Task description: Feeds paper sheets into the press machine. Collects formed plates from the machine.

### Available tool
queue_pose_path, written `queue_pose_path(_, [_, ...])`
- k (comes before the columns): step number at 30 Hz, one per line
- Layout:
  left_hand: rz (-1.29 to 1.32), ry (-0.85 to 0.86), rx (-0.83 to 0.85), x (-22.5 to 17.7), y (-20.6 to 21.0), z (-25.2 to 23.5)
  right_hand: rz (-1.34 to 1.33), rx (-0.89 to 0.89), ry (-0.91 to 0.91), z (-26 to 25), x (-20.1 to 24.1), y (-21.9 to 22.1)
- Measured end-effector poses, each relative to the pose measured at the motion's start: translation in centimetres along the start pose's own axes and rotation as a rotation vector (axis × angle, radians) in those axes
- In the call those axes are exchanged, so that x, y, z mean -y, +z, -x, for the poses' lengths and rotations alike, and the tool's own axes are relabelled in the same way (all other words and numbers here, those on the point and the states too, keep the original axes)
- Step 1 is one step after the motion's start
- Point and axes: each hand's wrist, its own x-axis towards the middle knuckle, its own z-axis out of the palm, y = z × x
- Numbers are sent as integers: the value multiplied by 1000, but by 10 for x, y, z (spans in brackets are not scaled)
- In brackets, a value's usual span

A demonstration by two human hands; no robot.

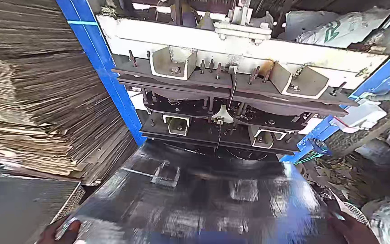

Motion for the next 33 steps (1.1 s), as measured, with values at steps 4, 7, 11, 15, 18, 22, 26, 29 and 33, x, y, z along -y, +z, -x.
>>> queue_pose_path(4, [144,-118,-14,19,74,-55,-151,-88,-122,-63,12,40])
queue_pose_path(7, [189,-118,10,30,126,-104,-81,-82,-236,-89,41,58])
queue_pose_path(11, [285,-132,-40,9,193,-149,-68,-69,-477,-64,107,110])
queue_pose_path(15, [-92,147,-181,-20,241,-131,165,262,-509,-71,152,189])
queue_pose_path(18, [-473,473,22,-13,285,-83,261,284,-455,-90,177,221])
queue_pose_path(22, [-788,540,404,-12,321,-76,279,196,-449,-115,187,239])
queue_pose_path(26, [-847,543,443,-29,324,-107,275,136,-456,-133,187,244])
queue_pose_path(29, [-893,479,527,-36,326,-109,268,171,-424,-139,186,240])
queue_pose_path(33, [-951,453,508,-38,335,-107,261,156,-413,-149,183,242])
